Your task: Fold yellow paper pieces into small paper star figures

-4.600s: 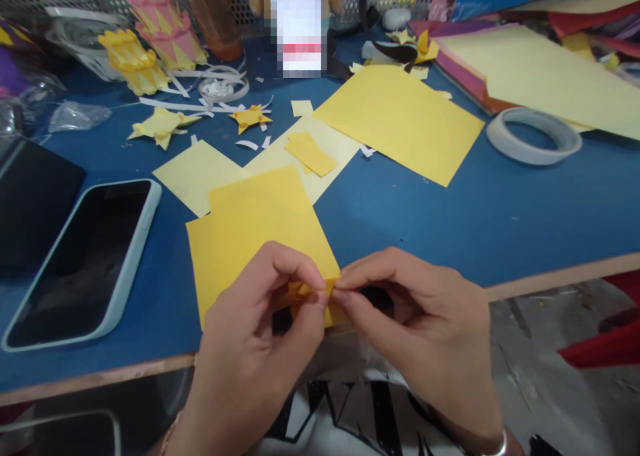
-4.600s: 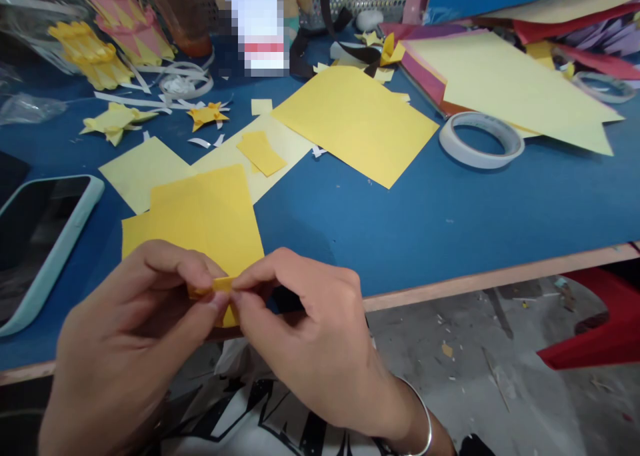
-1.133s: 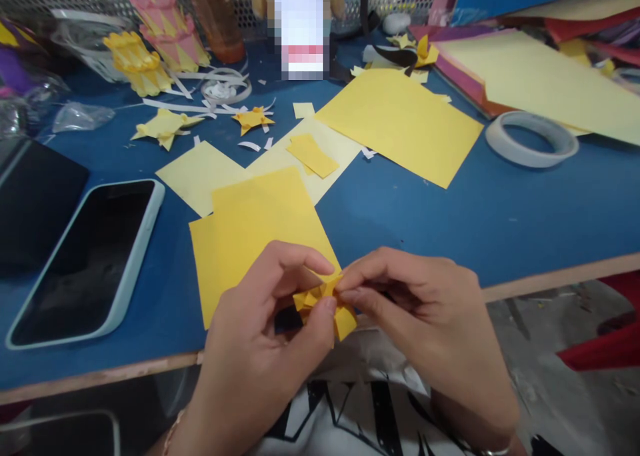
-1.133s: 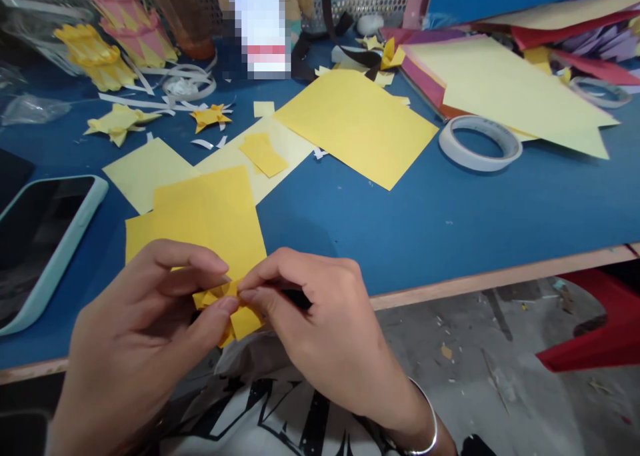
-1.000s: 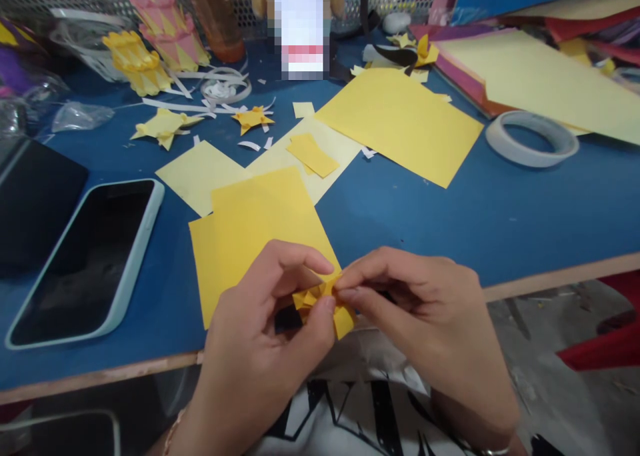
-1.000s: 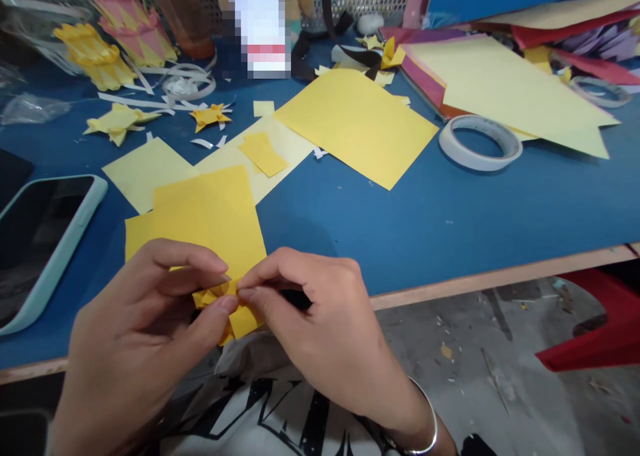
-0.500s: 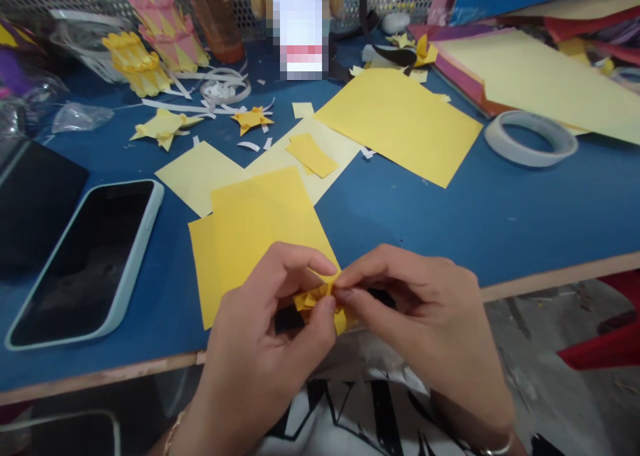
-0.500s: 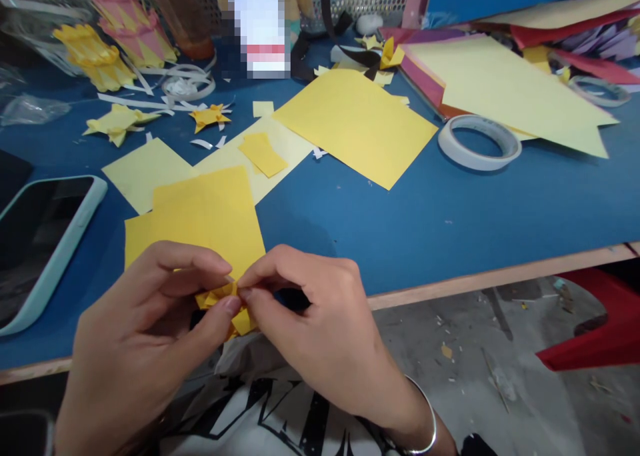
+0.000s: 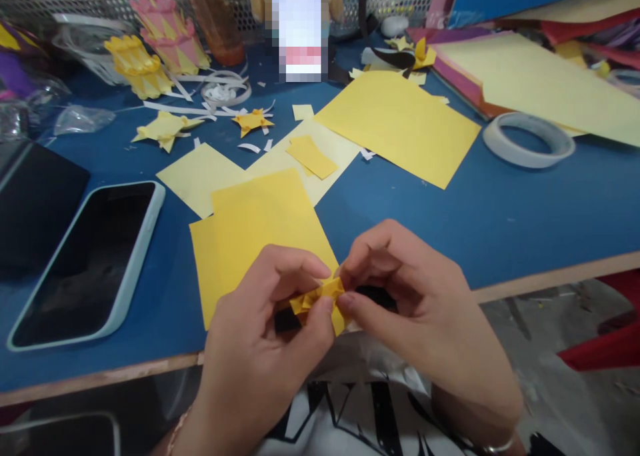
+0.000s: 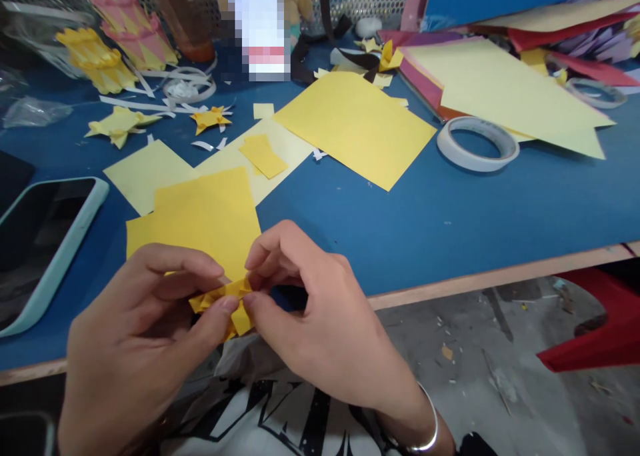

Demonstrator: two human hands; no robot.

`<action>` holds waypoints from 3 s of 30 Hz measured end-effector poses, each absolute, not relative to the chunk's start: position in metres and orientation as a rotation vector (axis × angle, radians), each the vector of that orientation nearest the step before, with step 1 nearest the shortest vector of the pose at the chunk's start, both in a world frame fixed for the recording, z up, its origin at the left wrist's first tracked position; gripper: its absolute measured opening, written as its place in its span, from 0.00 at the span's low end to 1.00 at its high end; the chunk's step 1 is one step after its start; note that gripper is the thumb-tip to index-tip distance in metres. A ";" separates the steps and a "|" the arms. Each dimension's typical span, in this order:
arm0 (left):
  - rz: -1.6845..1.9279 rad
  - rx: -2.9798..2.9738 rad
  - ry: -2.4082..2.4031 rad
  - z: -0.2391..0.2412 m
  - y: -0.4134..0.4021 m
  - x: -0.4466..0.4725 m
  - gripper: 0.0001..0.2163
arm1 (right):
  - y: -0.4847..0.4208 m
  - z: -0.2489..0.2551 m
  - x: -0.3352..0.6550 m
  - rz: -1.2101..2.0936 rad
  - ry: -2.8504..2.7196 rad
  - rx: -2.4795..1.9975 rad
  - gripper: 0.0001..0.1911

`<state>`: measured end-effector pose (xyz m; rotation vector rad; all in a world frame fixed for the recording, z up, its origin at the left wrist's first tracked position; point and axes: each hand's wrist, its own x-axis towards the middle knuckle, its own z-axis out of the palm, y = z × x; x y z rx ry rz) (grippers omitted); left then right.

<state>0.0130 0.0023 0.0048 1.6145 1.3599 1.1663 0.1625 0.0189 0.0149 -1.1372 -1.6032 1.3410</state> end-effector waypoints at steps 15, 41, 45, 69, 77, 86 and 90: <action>1.078 1.741 1.380 0.006 0.002 0.011 0.10 | 0.017 0.012 0.160 1.193 -1.641 -1.175 0.13; 1.077 1.696 1.258 0.003 0.003 0.008 0.14 | 0.014 0.006 0.159 1.152 -1.415 -1.130 0.09; 1.105 1.786 1.282 0.004 0.003 0.005 0.14 | 0.014 0.006 0.160 1.234 -1.362 -1.110 0.09; 1.184 1.670 1.421 0.004 0.002 0.008 0.08 | 0.018 0.011 0.163 1.329 -1.424 -1.117 0.07; 1.143 1.630 1.347 0.004 0.005 0.005 0.09 | 0.018 0.013 0.163 1.288 -1.498 -1.170 0.08; 1.160 1.561 1.360 0.004 0.004 0.007 0.09 | 0.019 0.013 0.161 1.211 -1.550 -1.209 0.08; 1.150 1.561 1.393 0.006 0.004 0.008 0.09 | 0.019 0.014 0.161 1.157 -1.596 -1.229 0.08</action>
